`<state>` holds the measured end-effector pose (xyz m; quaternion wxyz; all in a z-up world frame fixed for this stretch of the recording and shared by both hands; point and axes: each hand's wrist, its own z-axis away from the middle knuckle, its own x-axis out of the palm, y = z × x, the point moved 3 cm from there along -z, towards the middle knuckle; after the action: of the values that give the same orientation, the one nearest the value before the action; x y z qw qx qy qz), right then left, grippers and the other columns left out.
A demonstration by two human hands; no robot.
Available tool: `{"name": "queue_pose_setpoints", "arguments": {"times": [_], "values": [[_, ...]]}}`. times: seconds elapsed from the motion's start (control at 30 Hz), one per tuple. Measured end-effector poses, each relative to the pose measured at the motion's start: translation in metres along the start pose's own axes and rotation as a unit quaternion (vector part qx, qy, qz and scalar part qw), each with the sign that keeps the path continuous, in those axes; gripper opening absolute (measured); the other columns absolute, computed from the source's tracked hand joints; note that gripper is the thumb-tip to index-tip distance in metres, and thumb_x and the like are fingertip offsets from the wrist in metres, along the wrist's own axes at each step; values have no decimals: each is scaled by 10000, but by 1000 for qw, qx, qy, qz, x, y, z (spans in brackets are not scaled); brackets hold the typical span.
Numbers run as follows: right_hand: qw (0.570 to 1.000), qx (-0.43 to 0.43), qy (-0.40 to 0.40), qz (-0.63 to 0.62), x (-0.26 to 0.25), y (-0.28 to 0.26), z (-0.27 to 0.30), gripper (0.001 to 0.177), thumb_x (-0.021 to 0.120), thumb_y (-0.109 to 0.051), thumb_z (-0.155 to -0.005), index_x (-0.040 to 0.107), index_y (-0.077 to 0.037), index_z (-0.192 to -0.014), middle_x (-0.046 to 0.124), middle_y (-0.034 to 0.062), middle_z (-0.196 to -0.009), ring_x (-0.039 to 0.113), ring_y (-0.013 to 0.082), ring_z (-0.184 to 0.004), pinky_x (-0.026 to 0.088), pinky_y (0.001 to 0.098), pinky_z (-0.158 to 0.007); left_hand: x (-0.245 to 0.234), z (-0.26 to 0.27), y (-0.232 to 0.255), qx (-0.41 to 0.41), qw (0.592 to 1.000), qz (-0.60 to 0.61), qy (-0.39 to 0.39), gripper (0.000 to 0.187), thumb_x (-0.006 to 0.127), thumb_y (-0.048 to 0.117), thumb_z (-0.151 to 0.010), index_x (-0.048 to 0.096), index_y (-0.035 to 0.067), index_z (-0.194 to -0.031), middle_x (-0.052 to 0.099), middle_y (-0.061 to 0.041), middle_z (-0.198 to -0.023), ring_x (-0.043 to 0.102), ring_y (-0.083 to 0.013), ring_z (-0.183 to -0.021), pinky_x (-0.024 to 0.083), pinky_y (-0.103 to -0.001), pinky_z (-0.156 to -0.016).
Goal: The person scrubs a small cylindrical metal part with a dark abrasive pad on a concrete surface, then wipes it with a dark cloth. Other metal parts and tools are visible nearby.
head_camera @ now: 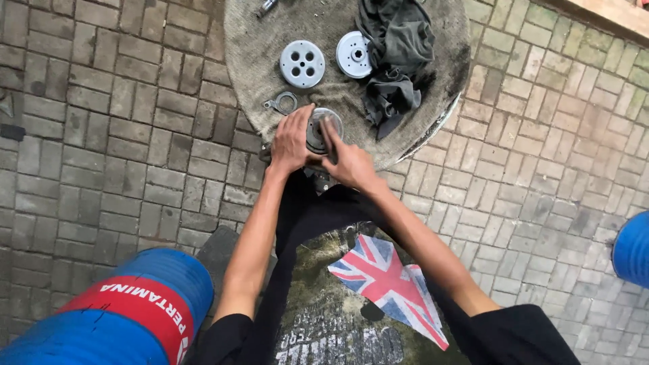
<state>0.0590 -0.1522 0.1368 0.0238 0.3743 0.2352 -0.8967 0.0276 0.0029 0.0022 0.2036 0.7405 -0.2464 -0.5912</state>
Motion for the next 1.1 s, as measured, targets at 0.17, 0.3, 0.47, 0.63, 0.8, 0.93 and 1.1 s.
{"name": "queue_pose_setpoints", "arguments": {"times": [0.17, 0.3, 0.47, 0.63, 0.8, 0.93, 1.1], "values": [[998, -22, -7, -55, 4, -24, 7, 876, 625, -356, -906, 147, -272, -1635, 690, 382, -1081, 660, 560, -1078, 515, 632, -938, -9, -2, 10, 16, 999, -42, 23, 1085, 731, 548, -781, 257, 24, -1605, 545, -100, -1482, 502, -217, -1375, 363, -385, -1160], [997, -43, -8, -60, 26, -16, -10, 956, 648, -374, -876, 82, -332, -1646, 702, 346, -1057, 668, 566, -1042, 531, 618, -922, -10, -6, 14, 45, 983, -164, 72, 828, 618, 276, -1004, 148, 25, -1638, 530, 6, -1527, 545, -119, -1337, 429, -287, -1098], [999, -12, 3, -52, -1, 1, 6, 917, 629, -435, -875, 111, -364, -1629, 707, 327, -1078, 665, 549, -1063, 519, 631, -927, -11, -5, 8, 1, 1000, -2, -12, 1442, 753, 794, -586, 136, 17, -1632, 505, -97, -1551, 485, -234, -1415, 335, -413, -1195], [999, -7, -7, -51, 16, -15, -4, 889, 642, -462, -863, 190, -338, -1618, 703, 320, -1130, 661, 512, -1122, 518, 609, -985, -38, -16, 37, 66, 978, -176, 90, 678, 521, 121, -1040, 204, 28, -1632, 564, 5, -1513, 592, -118, -1302, 479, -297, -1059], [999, -12, 30, -43, 13, 7, -9, 863, 614, -432, -882, 178, -358, -1624, 727, 286, -1047, 688, 519, -1027, 552, 602, -880, -27, -10, 16, -10, 999, 4, -36, 1565, 943, 499, -405, 104, 52, -1648, 486, -52, -1570, 470, -246, -1427, 350, -435, -1187], [996, -5, 31, -84, 22, -3, -9, 861, 605, -415, -885, 194, -328, -1637, 720, 307, -1069, 678, 539, -1041, 547, 612, -876, -26, -9, 16, -9, 999, 24, -40, 1551, 976, 365, -406, 102, 40, -1646, 513, -77, -1542, 515, -274, -1382, 368, -452, -1162], [996, -14, 15, -81, 33, -23, -10, 899, 684, -371, -857, 227, -251, -1622, 695, 375, -1060, 661, 554, -1069, 524, 640, -938, 5, -5, -7, 23, 999, -28, 28, 1015, 733, 237, -872, 113, 31, -1648, 546, -48, -1508, 564, -222, -1337, 412, -385, -1115]]}}
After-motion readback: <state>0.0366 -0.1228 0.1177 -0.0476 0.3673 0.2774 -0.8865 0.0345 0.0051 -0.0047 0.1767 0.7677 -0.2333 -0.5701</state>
